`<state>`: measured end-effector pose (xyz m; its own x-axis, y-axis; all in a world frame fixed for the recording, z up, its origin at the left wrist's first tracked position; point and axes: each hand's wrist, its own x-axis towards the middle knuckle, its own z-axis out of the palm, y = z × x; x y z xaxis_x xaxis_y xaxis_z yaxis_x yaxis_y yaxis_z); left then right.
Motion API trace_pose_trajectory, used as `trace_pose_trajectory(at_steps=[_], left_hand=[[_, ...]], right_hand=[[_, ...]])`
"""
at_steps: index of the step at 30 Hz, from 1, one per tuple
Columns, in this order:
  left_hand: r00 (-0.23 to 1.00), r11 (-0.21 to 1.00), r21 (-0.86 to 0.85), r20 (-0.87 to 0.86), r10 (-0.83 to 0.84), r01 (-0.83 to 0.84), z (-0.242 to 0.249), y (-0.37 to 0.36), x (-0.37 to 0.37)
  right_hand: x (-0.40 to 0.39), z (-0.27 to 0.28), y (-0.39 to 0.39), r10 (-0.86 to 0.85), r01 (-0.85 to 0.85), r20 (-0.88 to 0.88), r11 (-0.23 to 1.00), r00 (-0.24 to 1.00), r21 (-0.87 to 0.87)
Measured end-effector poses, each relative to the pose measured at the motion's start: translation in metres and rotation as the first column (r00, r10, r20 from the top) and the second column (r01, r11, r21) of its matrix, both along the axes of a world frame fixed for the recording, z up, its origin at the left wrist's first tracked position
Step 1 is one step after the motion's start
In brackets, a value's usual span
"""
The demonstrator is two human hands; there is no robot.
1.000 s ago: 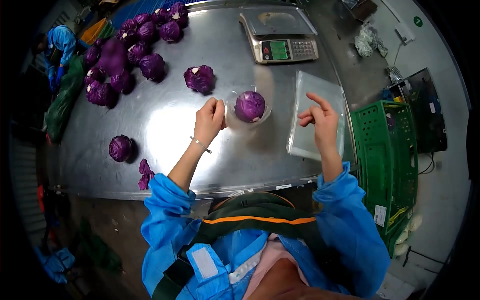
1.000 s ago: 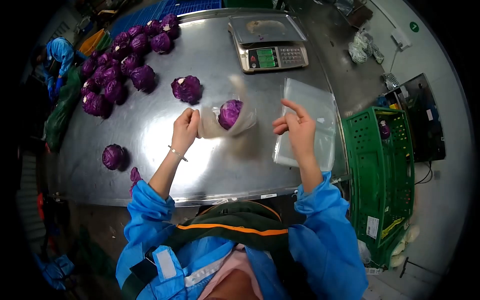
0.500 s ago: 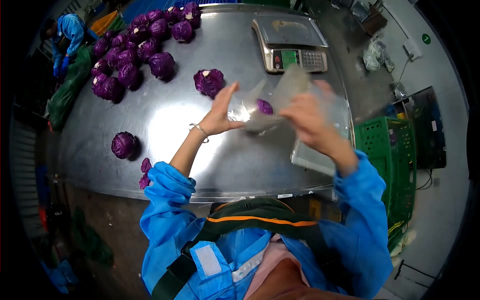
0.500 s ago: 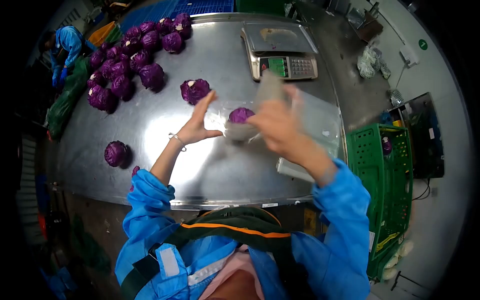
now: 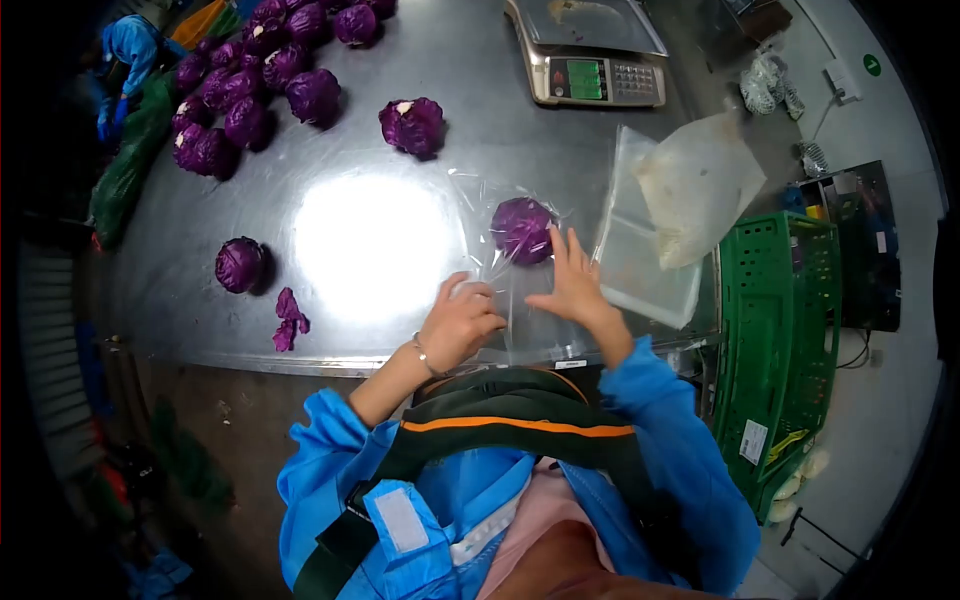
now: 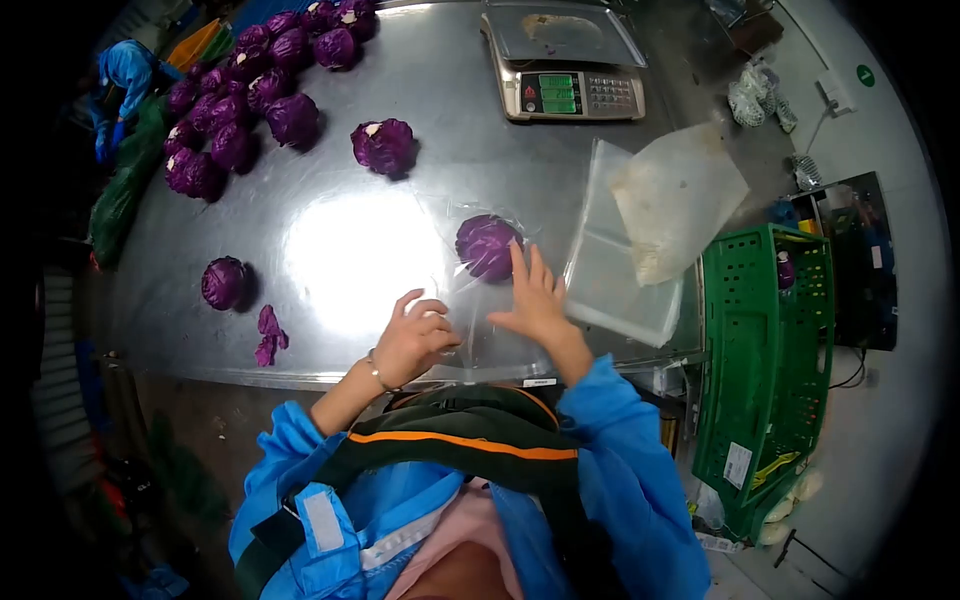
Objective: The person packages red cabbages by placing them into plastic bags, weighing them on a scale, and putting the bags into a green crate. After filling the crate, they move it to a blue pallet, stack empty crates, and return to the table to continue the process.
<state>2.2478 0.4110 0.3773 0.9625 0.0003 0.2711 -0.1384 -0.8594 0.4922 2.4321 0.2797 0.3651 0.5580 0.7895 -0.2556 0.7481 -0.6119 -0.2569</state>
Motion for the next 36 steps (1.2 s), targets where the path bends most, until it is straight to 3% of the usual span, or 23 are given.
trace_pose_trajectory(at_steps=[1,3,4,5,6,7,9,10,11,12,14,15,16,18,19,22,26,27,29,31,33,35,36], left_hand=[[0.986,0.996,-0.089,-0.165,0.000,-0.015,0.003,0.002,-0.014],[0.972,0.923,-0.332,-0.190,0.138,-0.196,0.014,-0.001,-0.017],[0.955,0.851,-0.444,-0.224,0.196,-0.279,0.016,-0.003,-0.021],[0.911,0.857,-0.311,-0.194,0.365,-0.410,0.013,-0.014,-0.006],[0.894,0.896,-0.159,-0.256,0.368,-0.415,0.007,-0.028,0.004],[0.873,0.916,-0.001,-0.304,0.382,-0.401,-0.002,-0.038,0.017],[0.857,0.896,0.317,-0.315,0.409,-0.311,-0.031,-0.049,0.028],[0.874,0.884,0.310,-0.229,0.428,-0.351,-0.046,-0.046,0.027],[0.887,0.873,0.301,-0.147,0.439,-0.383,-0.059,-0.040,0.023],[0.895,0.868,0.288,-0.070,0.441,-0.405,-0.057,-0.035,0.017],[0.843,0.854,0.200,-0.162,0.513,-0.481,-0.040,-0.024,-0.001],[0.815,0.849,0.102,-0.243,0.526,-0.518,-0.031,-0.020,-0.006],[0.784,0.830,0.010,-0.322,0.531,-0.558,-0.026,-0.017,-0.009],[0.815,0.848,-0.036,-0.299,0.496,-0.529,-0.035,-0.019,-0.003],[0.833,0.858,-0.059,-0.285,0.475,-0.510,-0.038,-0.019,0.003],[0.859,0.857,-0.260,0.146,0.491,-0.446,-0.038,-0.012,0.030],[0.897,0.898,-0.146,0.099,0.430,-0.415,0.016,-0.009,0.059],[0.904,0.908,-0.159,0.128,0.408,-0.387,0.025,-0.010,0.062],[0.917,0.919,-0.114,0.095,0.388,-0.377,0.026,-0.011,0.060],[0.924,0.925,-0.098,0.075,0.374,-0.367,0.023,-0.010,0.061],[0.922,0.920,-0.126,0.069,0.380,-0.370,0.023,-0.008,0.065],[0.917,0.908,-0.164,0.042,0.397,-0.386,0.026,-0.006,0.071],[0.917,0.903,-0.181,0.018,0.399,-0.389,0.032,-0.005,0.077]], right_hand=[[0.000,-0.016,-0.001,-0.051,0.059,-0.081,0.993,0.995,0.105],[0.003,-0.044,-0.002,-0.112,0.182,-0.246,0.942,0.963,0.281],[0.003,-0.051,-0.004,-0.091,0.172,-0.239,0.923,0.967,0.345],[0.004,-0.054,-0.005,-0.074,0.166,-0.232,0.897,0.970,0.409],[0.005,-0.056,-0.005,-0.056,0.155,-0.215,0.865,0.975,0.477],[0.006,-0.058,-0.007,-0.016,0.206,-0.335,0.817,0.942,0.538],[-0.004,-0.050,-0.014,-0.021,0.271,-0.418,0.791,0.908,0.549],[-0.013,-0.049,-0.022,-0.023,0.306,-0.463,0.779,0.886,0.547],[-0.026,-0.056,-0.029,-0.037,0.181,-0.272,0.829,0.962,0.528],[-0.043,-0.059,-0.033,-0.085,0.209,-0.276,0.862,0.957,0.461],[-0.079,-0.064,-0.035,-0.185,0.268,-0.276,0.914,0.943,0.305],[-0.091,-0.072,-0.032,-0.208,0.257,-0.173,0.903,0.963,0.344],[-0.089,-0.080,-0.033,-0.226,0.288,-0.213,0.898,0.951,0.332],[-0.072,-0.087,-0.027,-0.262,0.351,-0.290,0.881,0.920,0.318],[-0.058,-0.084,-0.028,-0.274,0.418,-0.470,0.877,0.839,0.236],[-0.055,-0.063,-0.034,-0.180,0.459,-0.551,0.782,0.815,0.423],[-0.090,-0.026,-0.008,-0.247,0.274,-0.145,0.651,0.958,0.708],[-0.077,-0.034,-0.007,-0.282,0.310,-0.157,0.657,0.947,0.687],[-0.038,-0.039,-0.028,-0.267,0.550,-0.543,0.695,0.796,0.464],[-0.024,-0.038,-0.038,-0.259,0.629,-0.689,0.691,0.677,0.358],[-0.031,-0.029,-0.047,-0.258,0.627,-0.657,0.658,0.708,0.417],[-0.051,-0.014,-0.033,-0.289,0.421,-0.307,0.621,0.907,0.661],[-0.054,-0.011,-0.024,-0.327,0.391,-0.226,0.641,0.918,0.661]])
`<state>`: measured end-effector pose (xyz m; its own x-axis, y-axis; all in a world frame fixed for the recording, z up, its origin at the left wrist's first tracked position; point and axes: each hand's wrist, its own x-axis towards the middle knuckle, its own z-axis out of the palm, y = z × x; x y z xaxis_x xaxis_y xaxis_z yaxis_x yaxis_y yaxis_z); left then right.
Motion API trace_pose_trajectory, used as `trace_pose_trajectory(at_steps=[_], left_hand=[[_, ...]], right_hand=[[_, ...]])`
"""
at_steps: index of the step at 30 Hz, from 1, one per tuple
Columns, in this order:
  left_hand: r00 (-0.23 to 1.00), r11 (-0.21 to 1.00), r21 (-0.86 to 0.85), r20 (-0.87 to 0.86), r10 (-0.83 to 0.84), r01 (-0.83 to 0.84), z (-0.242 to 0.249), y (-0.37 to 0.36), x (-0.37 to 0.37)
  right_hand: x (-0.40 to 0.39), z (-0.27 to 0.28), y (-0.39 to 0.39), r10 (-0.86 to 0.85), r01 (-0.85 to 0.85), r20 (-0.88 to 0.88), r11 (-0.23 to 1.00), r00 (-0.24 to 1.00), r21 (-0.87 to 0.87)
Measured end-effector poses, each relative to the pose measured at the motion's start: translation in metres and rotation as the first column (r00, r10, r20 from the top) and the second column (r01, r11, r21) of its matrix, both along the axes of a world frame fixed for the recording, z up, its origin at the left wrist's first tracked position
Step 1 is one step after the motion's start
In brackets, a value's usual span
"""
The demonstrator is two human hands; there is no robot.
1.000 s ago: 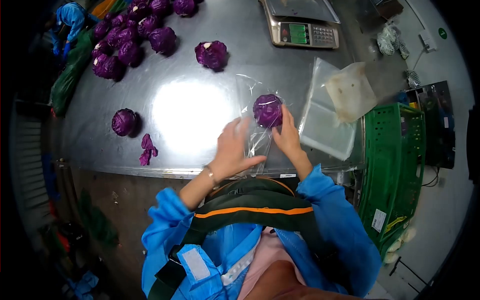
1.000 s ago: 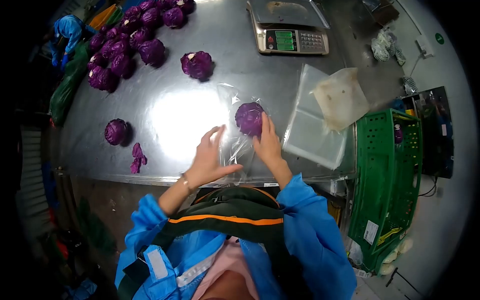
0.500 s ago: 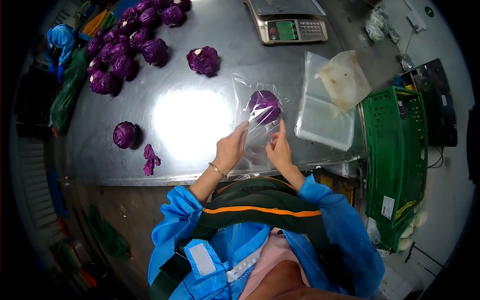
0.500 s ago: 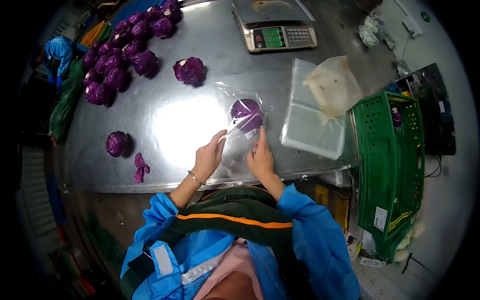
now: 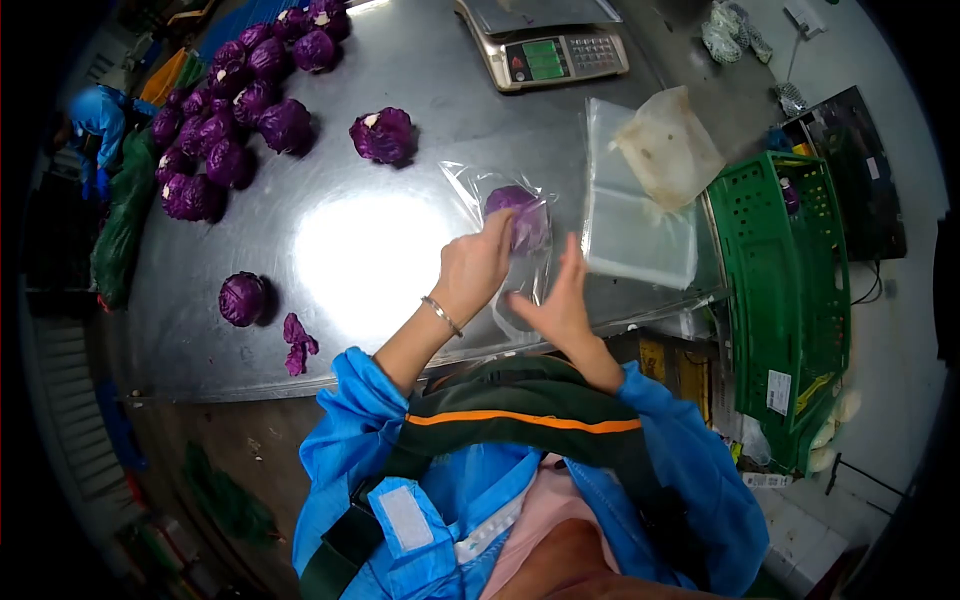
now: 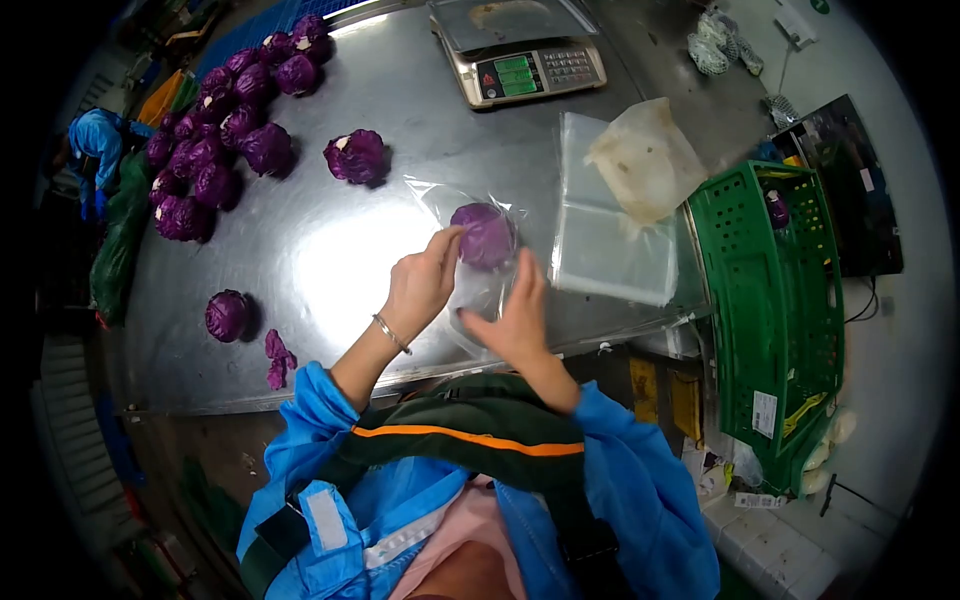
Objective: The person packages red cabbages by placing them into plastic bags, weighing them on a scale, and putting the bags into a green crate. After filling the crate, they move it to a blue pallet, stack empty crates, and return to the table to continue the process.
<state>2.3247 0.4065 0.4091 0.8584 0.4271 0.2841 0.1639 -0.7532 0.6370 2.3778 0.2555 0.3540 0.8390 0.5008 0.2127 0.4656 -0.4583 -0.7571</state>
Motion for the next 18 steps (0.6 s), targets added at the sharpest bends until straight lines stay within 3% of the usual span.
trace_pose_trajectory(at_steps=[2,4,5,8,9,10,12,14,16,17,18], left_hand=[[1.000,0.999,-0.034,-0.004,0.003,-0.003,0.005,0.002,0.003],[1.000,0.999,-0.045,0.028,0.013,-0.012,0.010,0.006,0.005],[1.000,0.999,-0.049,0.017,0.023,-0.022,0.010,0.009,0.003],[0.988,0.986,-0.165,0.147,0.046,-0.021,-0.005,0.021,0.007],[0.999,0.976,-0.214,0.038,0.032,-0.023,0.002,0.029,0.013],[0.993,0.967,-0.253,0.107,0.044,-0.016,-0.002,0.041,0.026],[0.961,0.985,-0.172,0.277,0.024,0.025,0.017,0.058,0.024],[0.964,0.933,-0.359,0.252,0.078,0.018,0.061,0.058,0.006],[0.989,0.888,-0.460,0.130,0.067,0.000,0.069,0.067,0.010],[0.991,0.905,-0.426,0.128,0.036,0.022,0.061,0.071,0.011],[0.992,0.920,-0.389,0.126,0.006,0.043,0.046,0.075,0.013]], right_hand=[[-0.007,0.007,0.018,-0.059,0.073,0.145,0.993,0.988,-0.092],[0.025,-0.019,0.003,-0.052,0.016,-0.164,0.976,0.985,-0.215],[0.043,-0.030,-0.014,-0.032,-0.012,-0.194,0.975,0.980,-0.220],[0.070,-0.005,-0.020,-0.049,0.073,0.102,0.965,0.994,-0.251],[0.081,0.001,-0.015,-0.022,0.035,0.062,0.976,0.998,-0.215],[0.094,0.007,-0.008,0.009,-0.005,0.025,0.984,1.000,-0.175],[0.103,0.046,0.005,0.035,-0.035,0.010,0.998,0.999,-0.044],[0.076,0.095,0.013,-0.023,0.025,-0.015,0.991,1.000,0.131],[0.092,0.093,0.018,0.021,-0.010,-0.134,0.996,0.991,0.086],[0.098,0.093,0.018,0.043,-0.032,-0.187,0.997,0.981,0.066],[0.091,0.093,0.011,0.048,-0.036,-0.128,0.995,0.991,0.094]])
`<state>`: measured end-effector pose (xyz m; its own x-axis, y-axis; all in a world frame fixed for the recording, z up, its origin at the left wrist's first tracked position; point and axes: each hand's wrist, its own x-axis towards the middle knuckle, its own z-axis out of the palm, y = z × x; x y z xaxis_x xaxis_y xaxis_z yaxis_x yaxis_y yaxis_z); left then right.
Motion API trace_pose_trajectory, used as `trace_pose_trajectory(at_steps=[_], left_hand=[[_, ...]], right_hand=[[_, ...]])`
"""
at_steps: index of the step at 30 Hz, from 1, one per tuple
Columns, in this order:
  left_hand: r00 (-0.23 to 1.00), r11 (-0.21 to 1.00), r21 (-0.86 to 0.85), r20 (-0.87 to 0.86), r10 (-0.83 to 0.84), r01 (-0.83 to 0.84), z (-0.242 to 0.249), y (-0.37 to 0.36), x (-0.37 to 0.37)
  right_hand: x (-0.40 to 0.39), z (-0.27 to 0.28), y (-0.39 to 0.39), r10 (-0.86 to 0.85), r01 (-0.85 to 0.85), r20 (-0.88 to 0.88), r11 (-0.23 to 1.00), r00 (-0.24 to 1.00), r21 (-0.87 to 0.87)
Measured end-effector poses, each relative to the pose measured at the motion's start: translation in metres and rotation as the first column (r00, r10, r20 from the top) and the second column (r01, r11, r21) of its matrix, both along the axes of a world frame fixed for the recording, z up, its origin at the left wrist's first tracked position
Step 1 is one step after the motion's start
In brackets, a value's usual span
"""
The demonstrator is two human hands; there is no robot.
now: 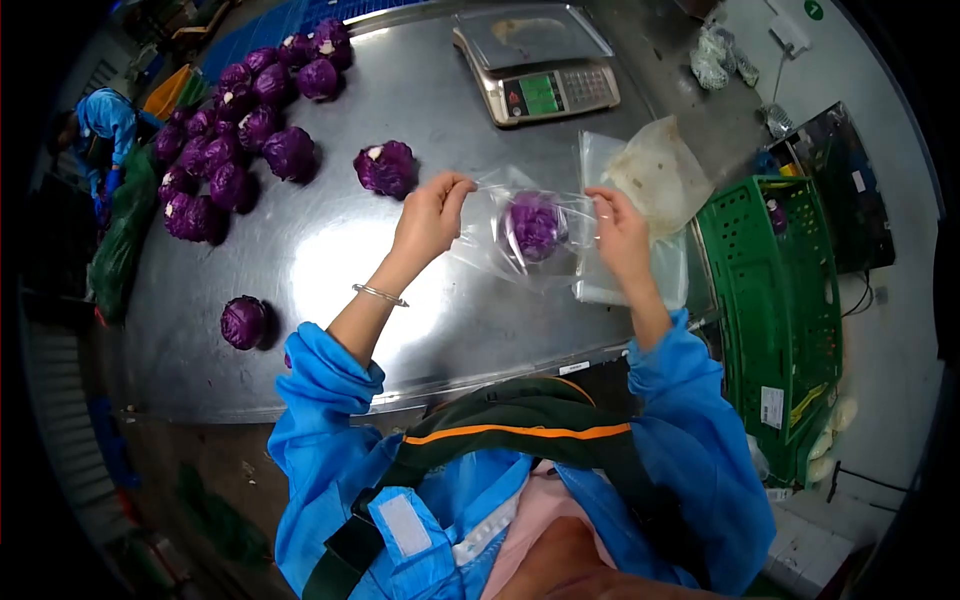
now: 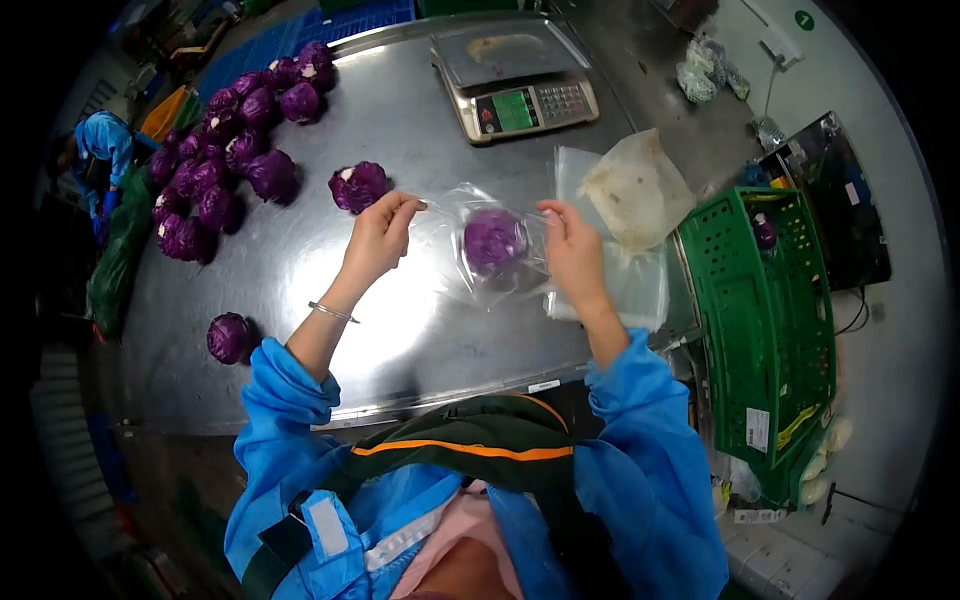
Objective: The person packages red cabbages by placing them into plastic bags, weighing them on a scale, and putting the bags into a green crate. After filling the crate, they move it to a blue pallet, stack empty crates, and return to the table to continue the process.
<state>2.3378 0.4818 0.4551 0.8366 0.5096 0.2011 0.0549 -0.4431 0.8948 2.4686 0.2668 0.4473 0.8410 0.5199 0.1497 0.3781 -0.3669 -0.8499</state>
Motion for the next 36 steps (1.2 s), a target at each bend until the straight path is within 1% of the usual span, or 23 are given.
trace_pose_trajectory(at_steps=[2,4,6,7,8,9,12,14,15,16,18,20,21,24,25,28,29,30,32,33,34,35,36], left_hand=[[0.997,0.986,0.163,0.068,-0.040,0.028,-0.010,0.006,0.012],[0.999,0.997,0.069,-0.041,-0.019,0.022,-0.019,-0.002,0.011],[0.979,0.993,0.075,-0.193,-0.073,0.089,-0.025,-0.006,0.007],[0.960,0.990,0.079,-0.264,-0.093,0.117,-0.027,-0.007,0.005],[0.900,0.979,0.040,-0.402,-0.167,0.199,-0.005,-0.009,-0.003],[0.864,0.977,-0.032,-0.460,-0.203,0.213,0.009,-0.009,-0.010],[0.711,0.909,-0.364,-0.584,-0.393,0.203,0.015,0.002,-0.028],[0.602,0.847,-0.522,-0.645,-0.469,0.101,0.012,-0.003,-0.041],[0.569,0.799,-0.592,-0.624,-0.535,0.101,0.002,-0.004,-0.049],[0.556,0.800,-0.595,-0.639,-0.531,0.081,-0.004,-0.006,-0.055],[0.529,0.810,-0.583,-0.669,-0.523,0.064,-0.009,-0.012,-0.061],[0.615,0.796,-0.605,-0.620,-0.487,0.021,-0.010,-0.015,-0.070],[0.636,0.800,-0.599,-0.609,-0.474,0.023,-0.010,-0.013,-0.075],[0.621,0.808,-0.588,-0.640,-0.453,-0.017,-0.012,-0.017,-0.094],[0.626,0.814,-0.580,-0.648,-0.434,-0.037,-0.012,-0.018,-0.100],[0.664,0.751,-0.653,-0.606,-0.438,-0.101,-0.030,-0.014,-0.118],[0.648,0.788,-0.615,-0.617,-0.447,-0.041,-0.035,-0.013,-0.122],[0.649,0.787,-0.615,-0.618,-0.443,-0.049,-0.039,-0.014,-0.128],[0.652,0.788,-0.613,-0.621,-0.434,-0.058,-0.037,-0.015,-0.133],[0.648,0.769,-0.637,-0.607,-0.460,-0.050,-0.035,-0.013,-0.135],[0.645,0.758,-0.651,-0.598,-0.476,-0.044,-0.035,-0.011,-0.137],[0.642,0.741,-0.670,-0.585,-0.496,-0.038,-0.036,-0.007,-0.138],[0.638,0.724,-0.689,-0.570,-0.518,-0.029,-0.039,-0.006,-0.141]], right_hand=[[0.003,0.007,-0.001,0.013,-0.028,0.164,0.995,0.986,0.092],[0.002,-0.010,-0.012,-0.011,0.012,-0.005,0.997,1.000,0.077],[0.005,-0.013,-0.014,-0.040,0.052,-0.169,0.996,0.985,0.071],[0.007,-0.013,-0.017,-0.056,0.063,-0.162,0.997,0.985,0.040],[0.003,-0.016,-0.026,-0.076,0.078,-0.163,0.997,0.984,0.005],[-0.003,-0.020,-0.033,-0.095,0.090,-0.164,0.995,0.982,-0.035],[-0.031,0.024,-0.042,-0.148,0.146,0.021,0.987,0.989,0.068],[-0.063,0.052,-0.026,0.069,-0.086,0.193,0.993,0.979,0.080],[-0.078,0.048,-0.012,0.279,-0.299,0.187,0.950,0.942,0.088],[-0.090,0.046,0.003,0.468,-0.494,0.197,0.863,0.862,0.111],[-0.105,0.015,0.019,0.539,-0.552,0.145,0.831,0.830,0.071],[-0.115,-0.002,0.015,0.527,-0.525,0.007,0.847,0.850,0.079],[-0.125,-0.012,0.015,0.543,-0.519,-0.155,0.838,0.825,0.170],[-0.148,-0.040,0.020,0.567,-0.557,-0.130,0.824,0.814,0.104],[-0.159,-0.047,0.025,0.524,-0.516,-0.110,0.851,0.844,0.095],[-0.183,-0.049,0.038,0.487,-0.480,0.088,0.872,0.869,-0.096],[-0.186,-0.055,0.046,0.552,-0.551,0.106,0.834,0.827,-0.035],[-0.189,-0.057,0.042,0.684,-0.685,-0.067,0.728,0.726,0.003],[-0.182,-0.035,0.023,0.842,-0.863,-0.363,0.478,0.398,0.163],[-0.167,0.014,-0.003,0.856,-0.932,-0.512,0.240,0.071,0.272],[-0.154,0.018,-0.041,0.979,-0.784,-0.118,-0.060,-0.168,0.618],[-0.141,0.021,-0.078,0.868,-0.432,0.320,-0.472,-0.380,0.768],[-0.124,0.058,-0.112,0.785,-0.426,0.475,-0.616,-0.398,0.662]])
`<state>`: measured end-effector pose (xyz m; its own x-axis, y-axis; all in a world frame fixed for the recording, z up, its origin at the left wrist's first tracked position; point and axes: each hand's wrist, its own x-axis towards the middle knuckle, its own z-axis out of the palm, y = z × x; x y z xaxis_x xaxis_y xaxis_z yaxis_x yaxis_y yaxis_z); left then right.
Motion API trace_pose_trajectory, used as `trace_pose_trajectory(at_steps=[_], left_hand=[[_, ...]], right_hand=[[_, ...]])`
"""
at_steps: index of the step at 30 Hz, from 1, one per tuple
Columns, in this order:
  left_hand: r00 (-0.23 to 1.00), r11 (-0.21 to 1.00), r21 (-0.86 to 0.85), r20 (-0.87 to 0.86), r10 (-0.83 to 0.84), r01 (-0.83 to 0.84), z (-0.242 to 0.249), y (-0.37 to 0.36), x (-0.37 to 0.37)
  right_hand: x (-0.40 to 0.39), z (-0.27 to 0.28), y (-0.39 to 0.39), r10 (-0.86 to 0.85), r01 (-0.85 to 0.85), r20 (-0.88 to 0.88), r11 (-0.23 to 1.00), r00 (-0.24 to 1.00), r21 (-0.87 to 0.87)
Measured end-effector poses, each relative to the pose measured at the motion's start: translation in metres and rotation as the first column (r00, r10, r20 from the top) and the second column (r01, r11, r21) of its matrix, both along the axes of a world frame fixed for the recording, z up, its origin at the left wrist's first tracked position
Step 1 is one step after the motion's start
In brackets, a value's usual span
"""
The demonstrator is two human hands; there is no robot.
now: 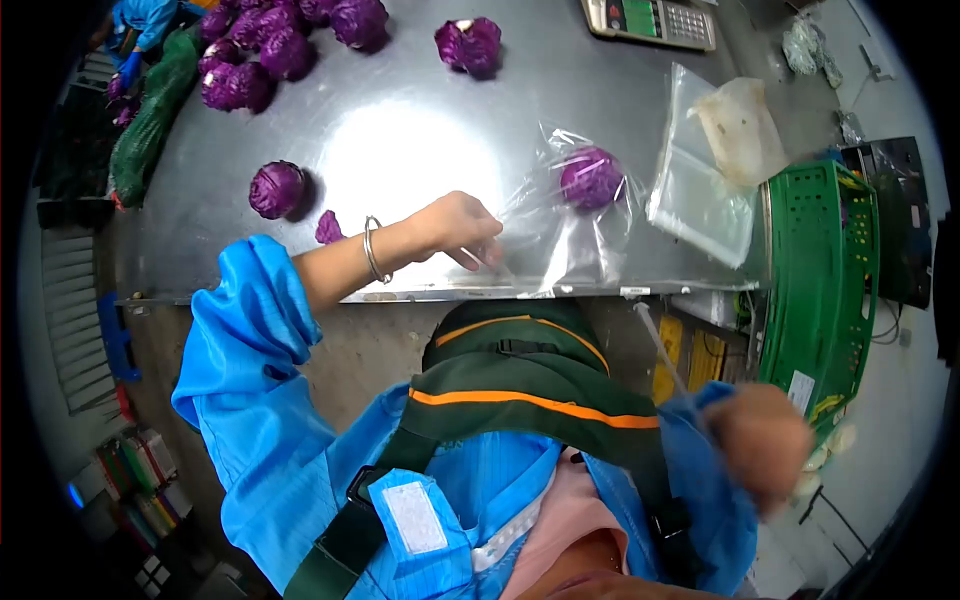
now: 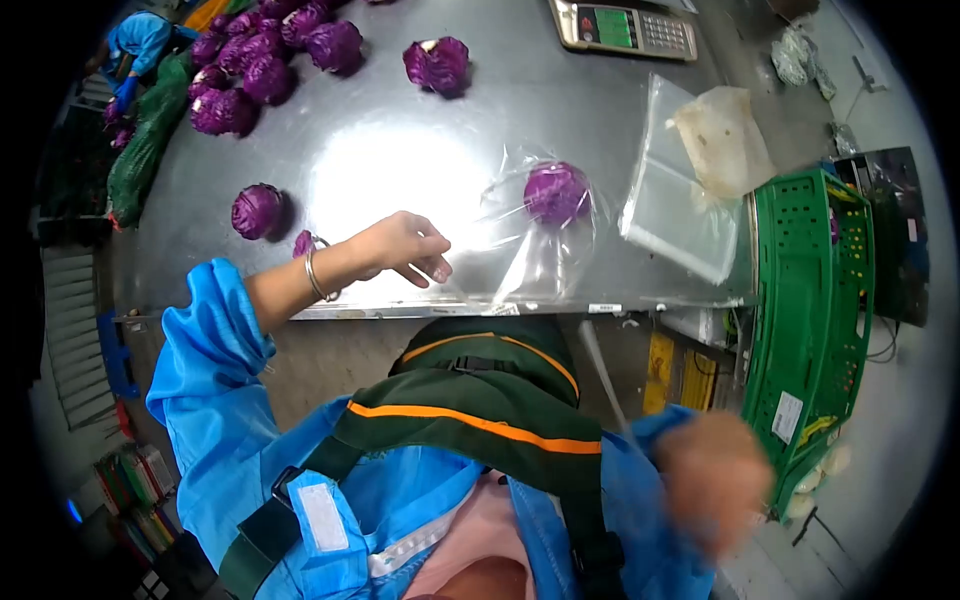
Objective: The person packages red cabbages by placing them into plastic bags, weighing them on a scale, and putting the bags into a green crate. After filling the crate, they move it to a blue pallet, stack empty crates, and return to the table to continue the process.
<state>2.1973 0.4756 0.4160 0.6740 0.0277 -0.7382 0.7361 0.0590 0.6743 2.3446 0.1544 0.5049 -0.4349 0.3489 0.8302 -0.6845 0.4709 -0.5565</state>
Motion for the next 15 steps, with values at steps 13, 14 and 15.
trace_pose_trajectory(at_steps=[13,14,15], left_hand=[[0.525,0.556,0.746,0.659,-0.539,-0.366,-0.086,-0.010,-0.015],[0.414,0.580,0.695,0.719,-0.558,-0.425,-0.083,-0.024,-0.003],[0.402,0.598,0.675,0.738,-0.543,-0.433,-0.088,-0.027,0.006]], right_hand=[[-0.037,-0.158,0.002,-0.231,0.640,0.606,-0.417,-0.761,0.645],[-0.036,-0.164,0.023,-0.337,0.617,0.517,-0.406,-0.787,0.674],[-0.026,-0.168,0.032,-0.464,0.673,0.497,-0.384,-0.733,0.632]])
